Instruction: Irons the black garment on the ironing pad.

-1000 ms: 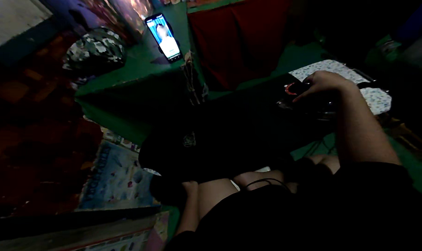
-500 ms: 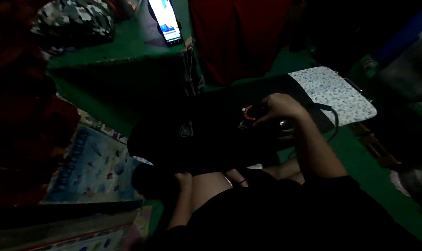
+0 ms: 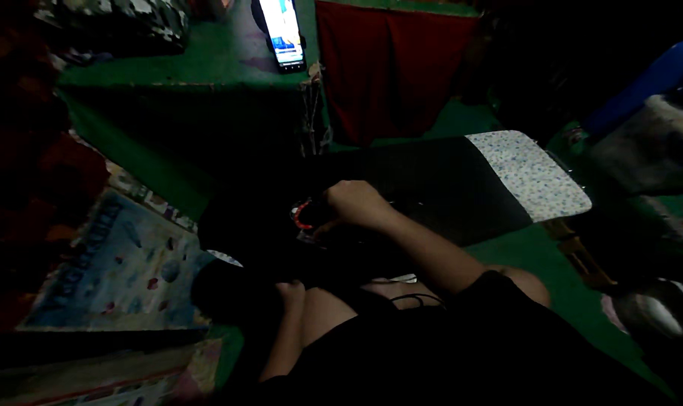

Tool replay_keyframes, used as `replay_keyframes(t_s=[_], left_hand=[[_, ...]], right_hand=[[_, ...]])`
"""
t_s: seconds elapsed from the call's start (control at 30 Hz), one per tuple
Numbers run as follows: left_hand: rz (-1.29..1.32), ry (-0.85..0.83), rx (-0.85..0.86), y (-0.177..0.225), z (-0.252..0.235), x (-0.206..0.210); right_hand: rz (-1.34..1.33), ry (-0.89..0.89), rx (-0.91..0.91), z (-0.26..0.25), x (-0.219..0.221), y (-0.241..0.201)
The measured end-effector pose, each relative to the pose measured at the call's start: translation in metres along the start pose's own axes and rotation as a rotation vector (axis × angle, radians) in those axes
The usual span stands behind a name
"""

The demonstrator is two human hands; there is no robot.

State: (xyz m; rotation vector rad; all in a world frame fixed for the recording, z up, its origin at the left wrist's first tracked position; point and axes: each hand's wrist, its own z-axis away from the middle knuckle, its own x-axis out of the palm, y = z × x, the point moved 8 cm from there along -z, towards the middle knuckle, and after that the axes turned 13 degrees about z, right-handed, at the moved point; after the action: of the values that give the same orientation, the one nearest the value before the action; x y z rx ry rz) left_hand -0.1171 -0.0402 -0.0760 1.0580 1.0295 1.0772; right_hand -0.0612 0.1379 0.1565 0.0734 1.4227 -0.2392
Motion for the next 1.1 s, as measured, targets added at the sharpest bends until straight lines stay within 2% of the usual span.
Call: replay_keyframes(t_s=[0.13,0.23,0.37,0.5,0.63,0.83,1.1], left_hand=[[0.000,-0.001,-0.004,-0.003,0.000,-0.003],[0.031,-0.006,-0.094,0.003,0.008,-0.007],[-0.078,-0.014,-0.068,0.014,0.011,-0.010],[-0.021,-0.007,0.054,-0.023,-0.010,-0.012],[-0.117,0.034,0.035,-0.015,-0.006,-0.016],[-0.210,0.070,0.089,0.003,0.002,-0.017],[-0.247,0.083,0.096,0.014,0.007,-0.014]], right_hand=[[-0.013,0.029,-0.085,-0.022,0.000,-0.044],[-0.038,0.038,-0.140,-0.032,0.001,-0.065],[-0.054,0.052,-0.173,-0.031,-0.001,-0.069],[-0.085,0.082,-0.184,-0.023,0.001,-0.068],[-0.073,0.104,-0.195,-0.020,0.009,-0.060],[-0.091,0.063,-0.083,0.010,-0.001,-0.008],[-0.109,0.132,0.296,0.047,-0.011,0.129]])
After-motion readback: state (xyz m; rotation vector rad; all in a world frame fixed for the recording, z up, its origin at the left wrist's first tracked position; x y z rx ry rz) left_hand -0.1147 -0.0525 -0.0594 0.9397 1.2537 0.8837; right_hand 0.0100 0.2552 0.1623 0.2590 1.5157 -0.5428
